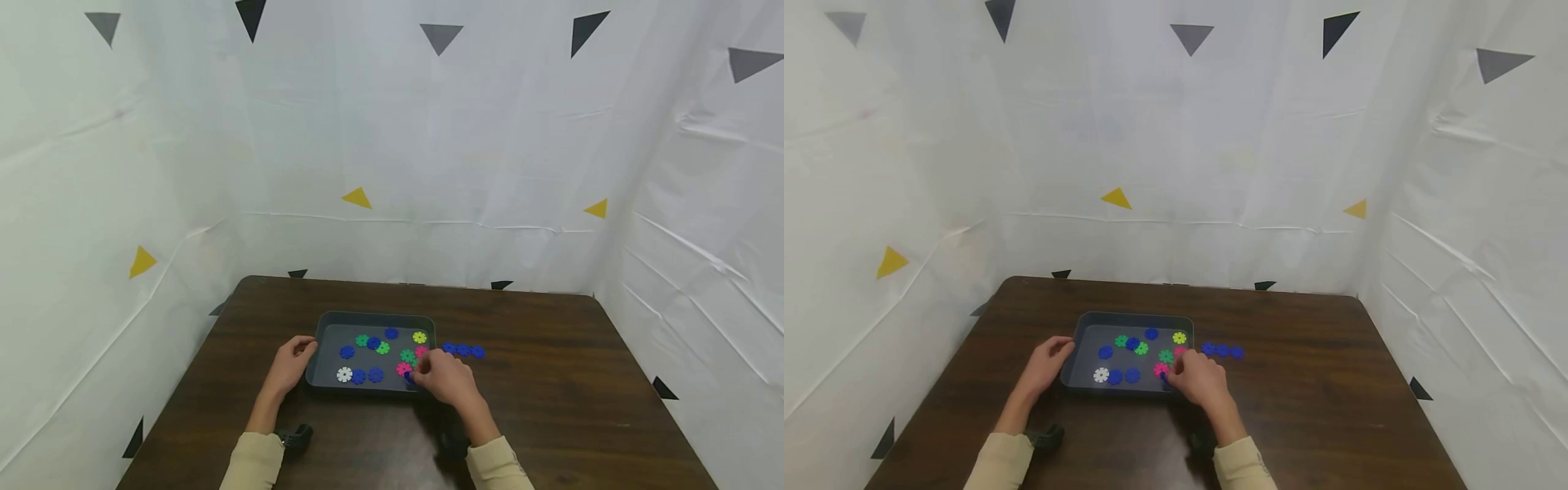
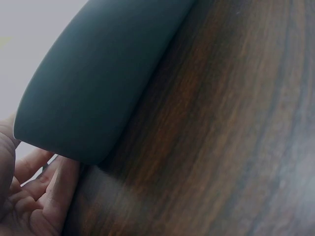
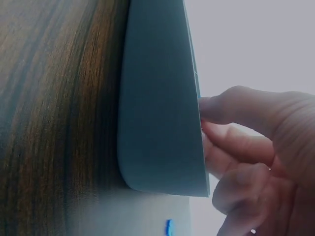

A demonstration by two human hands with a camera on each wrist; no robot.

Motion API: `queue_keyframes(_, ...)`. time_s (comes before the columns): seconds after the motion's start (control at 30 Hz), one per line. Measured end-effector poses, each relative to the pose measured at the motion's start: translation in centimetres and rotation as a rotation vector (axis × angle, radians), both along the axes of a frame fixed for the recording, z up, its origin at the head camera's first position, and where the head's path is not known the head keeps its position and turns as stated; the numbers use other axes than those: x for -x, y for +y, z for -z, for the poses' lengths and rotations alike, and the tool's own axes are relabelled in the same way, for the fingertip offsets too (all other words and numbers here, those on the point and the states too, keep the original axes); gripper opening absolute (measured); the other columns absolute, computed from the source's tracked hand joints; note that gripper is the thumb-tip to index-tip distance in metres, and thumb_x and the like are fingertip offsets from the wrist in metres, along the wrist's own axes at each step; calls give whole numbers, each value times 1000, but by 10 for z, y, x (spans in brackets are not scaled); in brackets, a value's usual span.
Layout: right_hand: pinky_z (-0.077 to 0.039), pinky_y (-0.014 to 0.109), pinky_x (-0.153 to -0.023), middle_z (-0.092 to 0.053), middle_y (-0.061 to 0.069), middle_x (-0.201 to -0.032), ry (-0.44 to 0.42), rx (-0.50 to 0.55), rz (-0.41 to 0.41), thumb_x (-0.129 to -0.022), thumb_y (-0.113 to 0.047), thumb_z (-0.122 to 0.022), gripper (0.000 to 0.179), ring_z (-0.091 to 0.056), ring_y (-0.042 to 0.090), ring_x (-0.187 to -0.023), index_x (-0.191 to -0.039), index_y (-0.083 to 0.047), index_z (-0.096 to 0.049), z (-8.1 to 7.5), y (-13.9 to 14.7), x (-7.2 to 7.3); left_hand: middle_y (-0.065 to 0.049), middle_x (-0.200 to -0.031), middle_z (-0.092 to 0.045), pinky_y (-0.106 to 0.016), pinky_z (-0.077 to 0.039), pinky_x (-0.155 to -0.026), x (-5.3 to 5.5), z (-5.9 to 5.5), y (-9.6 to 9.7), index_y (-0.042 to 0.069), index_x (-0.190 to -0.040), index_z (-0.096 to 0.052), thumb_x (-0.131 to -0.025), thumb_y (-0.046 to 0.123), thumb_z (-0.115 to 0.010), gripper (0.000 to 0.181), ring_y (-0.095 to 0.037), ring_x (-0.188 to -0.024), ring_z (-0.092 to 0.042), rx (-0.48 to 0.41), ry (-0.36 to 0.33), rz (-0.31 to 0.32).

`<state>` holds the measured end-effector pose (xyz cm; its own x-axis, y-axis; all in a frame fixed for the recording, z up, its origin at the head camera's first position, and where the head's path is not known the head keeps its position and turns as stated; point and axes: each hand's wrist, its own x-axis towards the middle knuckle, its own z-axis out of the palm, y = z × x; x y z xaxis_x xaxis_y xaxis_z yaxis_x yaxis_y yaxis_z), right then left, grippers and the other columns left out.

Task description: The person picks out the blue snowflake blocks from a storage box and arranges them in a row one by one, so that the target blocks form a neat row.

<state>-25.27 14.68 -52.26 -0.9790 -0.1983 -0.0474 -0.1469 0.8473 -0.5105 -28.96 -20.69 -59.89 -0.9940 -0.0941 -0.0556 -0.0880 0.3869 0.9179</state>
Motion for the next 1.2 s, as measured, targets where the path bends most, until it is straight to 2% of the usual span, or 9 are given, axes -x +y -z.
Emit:
queue_keyframes(0.2,-46,37,-67,-75,-7,-95,47,95,19,-98,-29,-79,8,-60,13,-77,-96,-23,-73,0,2,3,-21,-141,-67,-57,-51,-110,0,0,0,4,-143,-64,-111,34,-61,43,-36,-127,-64,8,-4,-1)
queue_keyframes(0.37,-48,36,-69,-75,-7,-98,105,148,67,-97,-25,-79,6,-61,12,-80,-100,-23,-75,2,6,5,-23,-141,-66,-58,-51,-110,-1,0,2,3,-143,-64,-112,32,-60,43,-37,-127,-65,21,-1,2)
queue_keyframes(0.63,-52,33,-74,-75,1,-99,84,319,98,-97,-19,-77,4,-63,16,-87,-96,-17,-74,-1,21,9,-23,-140,-67,-58,-51,-109,-1,0,2,2,-143,-63,-112,32,-61,43,-37,-127,-65,17,-2,-1)
queue_keyframes(0.87,-55,31,-72,-74,7,-101,73,418,146,-98,-17,-77,6,-63,20,-84,-100,-12,-73,-5,40,11,-22,-140,-67,-57,-50,-111,0,1,1,4,-143,-64,-112,33,-60,43,-36,-127,-65,15,-7,-13)
queue_keyframes(1.2,-51,29,-70,-72,9,-104,132,424,183,-101,-18,-74,10,-59,20,-84,-107,-10,-74,-8,69,18,-23,-142,-66,-58,-50,-111,0,1,2,3,-143,-63,-112,32,-60,43,-36,-128,-64,2,-6,-8)
